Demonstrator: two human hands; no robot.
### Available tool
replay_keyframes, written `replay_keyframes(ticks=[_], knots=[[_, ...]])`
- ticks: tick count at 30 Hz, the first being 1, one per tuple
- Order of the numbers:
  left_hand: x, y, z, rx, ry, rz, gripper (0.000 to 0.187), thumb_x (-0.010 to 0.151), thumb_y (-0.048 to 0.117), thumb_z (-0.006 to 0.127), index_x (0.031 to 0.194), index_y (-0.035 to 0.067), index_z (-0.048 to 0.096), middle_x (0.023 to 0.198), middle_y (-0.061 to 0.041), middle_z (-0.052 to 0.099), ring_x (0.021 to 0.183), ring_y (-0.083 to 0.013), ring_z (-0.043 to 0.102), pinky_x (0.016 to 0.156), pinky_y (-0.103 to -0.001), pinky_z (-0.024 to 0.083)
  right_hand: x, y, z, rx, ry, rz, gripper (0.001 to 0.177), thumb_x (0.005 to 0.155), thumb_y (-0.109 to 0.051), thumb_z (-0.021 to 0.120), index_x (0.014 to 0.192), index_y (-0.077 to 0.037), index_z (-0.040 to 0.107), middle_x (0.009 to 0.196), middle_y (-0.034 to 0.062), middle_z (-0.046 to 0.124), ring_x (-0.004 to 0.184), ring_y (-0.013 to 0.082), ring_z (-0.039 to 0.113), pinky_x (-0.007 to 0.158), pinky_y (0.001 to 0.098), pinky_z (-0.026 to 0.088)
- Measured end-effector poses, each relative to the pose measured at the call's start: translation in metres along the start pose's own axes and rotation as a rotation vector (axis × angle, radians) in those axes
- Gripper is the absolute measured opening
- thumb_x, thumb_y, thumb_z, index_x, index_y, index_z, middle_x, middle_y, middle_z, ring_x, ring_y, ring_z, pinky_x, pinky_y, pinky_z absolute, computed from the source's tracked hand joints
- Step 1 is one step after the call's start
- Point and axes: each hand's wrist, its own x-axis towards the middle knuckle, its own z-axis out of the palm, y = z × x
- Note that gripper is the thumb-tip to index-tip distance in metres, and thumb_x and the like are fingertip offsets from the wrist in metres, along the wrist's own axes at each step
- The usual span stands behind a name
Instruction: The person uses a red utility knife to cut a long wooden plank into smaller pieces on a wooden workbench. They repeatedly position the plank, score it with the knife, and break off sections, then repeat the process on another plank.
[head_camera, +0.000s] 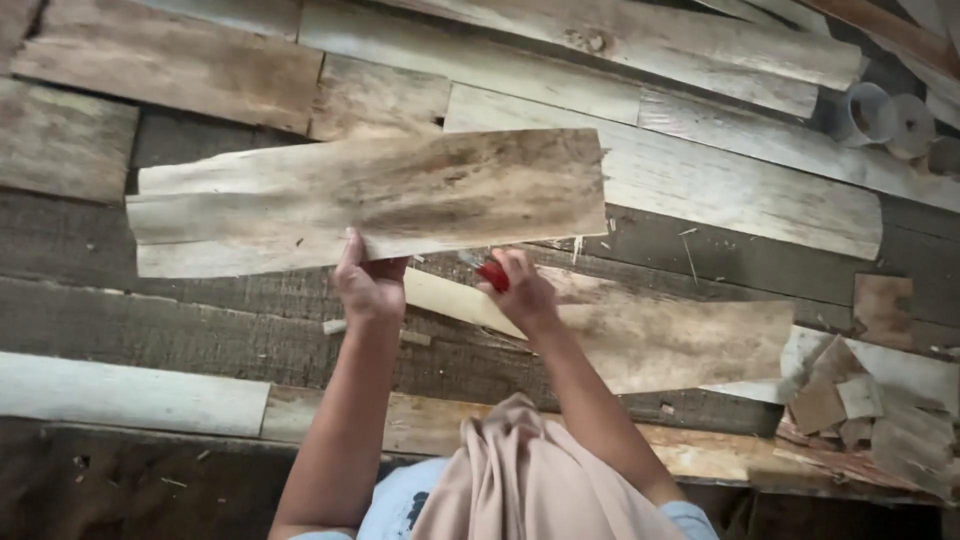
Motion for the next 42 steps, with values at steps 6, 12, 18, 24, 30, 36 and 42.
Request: replay_keyframes(ticks=[6,12,18,24,30,36,42], knots=[[-0.003,-0.019,-0.013,0.065,-0.036,0.008,0.038,0.094,0.037,0.070,0.120,0.009,0.070,0.118,-0.015,0.073,0.106,-0.0316,0.073,0.099,-0.055,0.059,0.003,-0.002,-0.014,-0.074,-0.106,0.202,0.050,0.081,-0.050,0.074,0.125,-0.033,0.059,0.136,0.0000,0.048,0.105,0.0323,0.073,0.092,0.0520,0.059],[0.007,-0.012,-0.031,0.080,-0.012,0.070,0.040,0.094,0.038,0.071,0.121,0.009,0.069,0.119,-0.014,0.073,0.109,-0.0303,0.072,0.102,-0.056,0.057,-0.031,0.019,-0.063,-0.091,-0.027,0.217,0.057,0.085,-0.015,0.065,0.141,-0.025,0.057,0.142,0.0067,0.043,0.092,0.0445,0.073,0.088,0.0589,0.059],[0.027,0.002,-0.054,0.114,0.002,0.044,0.042,0.092,0.037,0.074,0.122,0.008,0.068,0.116,-0.012,0.073,0.103,-0.0314,0.073,0.097,-0.057,0.059,-0.044,0.022,-0.012,-0.169,-0.297,-0.041,0.071,0.072,-0.009,0.069,0.139,-0.020,0.047,0.132,0.0094,0.043,0.080,0.0459,0.073,0.079,0.0640,0.061],[0.053,0.014,-0.079,0.121,-0.041,-0.123,0.041,0.091,0.033,0.075,0.121,0.006,0.068,0.114,-0.014,0.074,0.100,-0.0329,0.074,0.091,-0.057,0.061,-0.058,0.023,-0.037,-0.043,-0.279,-0.135,0.057,0.074,-0.001,0.061,0.125,-0.026,0.049,0.117,0.0031,0.056,0.105,0.0396,0.069,0.087,0.0538,0.058],[0.034,0.042,-0.095,0.205,-0.054,-0.241,0.040,0.093,0.029,0.073,0.121,0.001,0.065,0.114,-0.019,0.071,0.097,-0.0407,0.074,0.089,-0.059,0.062,-0.078,-0.040,-0.129,0.379,0.245,-0.057,0.021,0.086,-0.006,0.069,0.106,0.001,0.067,0.086,0.0319,0.066,0.085,0.0515,0.067,0.075,0.0559,0.052],[0.040,0.033,-0.136,0.318,-0.016,-0.320,0.037,0.093,0.023,0.076,0.115,-0.004,0.065,0.109,-0.026,0.066,0.091,-0.0458,0.071,0.087,-0.063,0.062,-0.082,-0.100,-0.158,0.643,0.414,0.301,0.040,0.095,-0.024,0.072,0.125,0.001,0.062,0.106,0.0210,0.065,0.099,0.0322,0.062,0.097,0.0494,0.045],[0.035,0.067,-0.141,0.463,-0.009,-0.376,0.036,0.097,0.024,0.070,0.113,-0.007,0.063,0.107,-0.024,0.069,0.097,-0.0454,0.072,0.093,-0.064,0.058,-0.082,-0.150,-0.136,0.661,0.381,0.388,0.040,0.092,-0.025,0.076,0.124,-0.003,0.066,0.102,0.0167,0.069,0.094,0.0292,0.065,0.092,0.0459,0.048]])
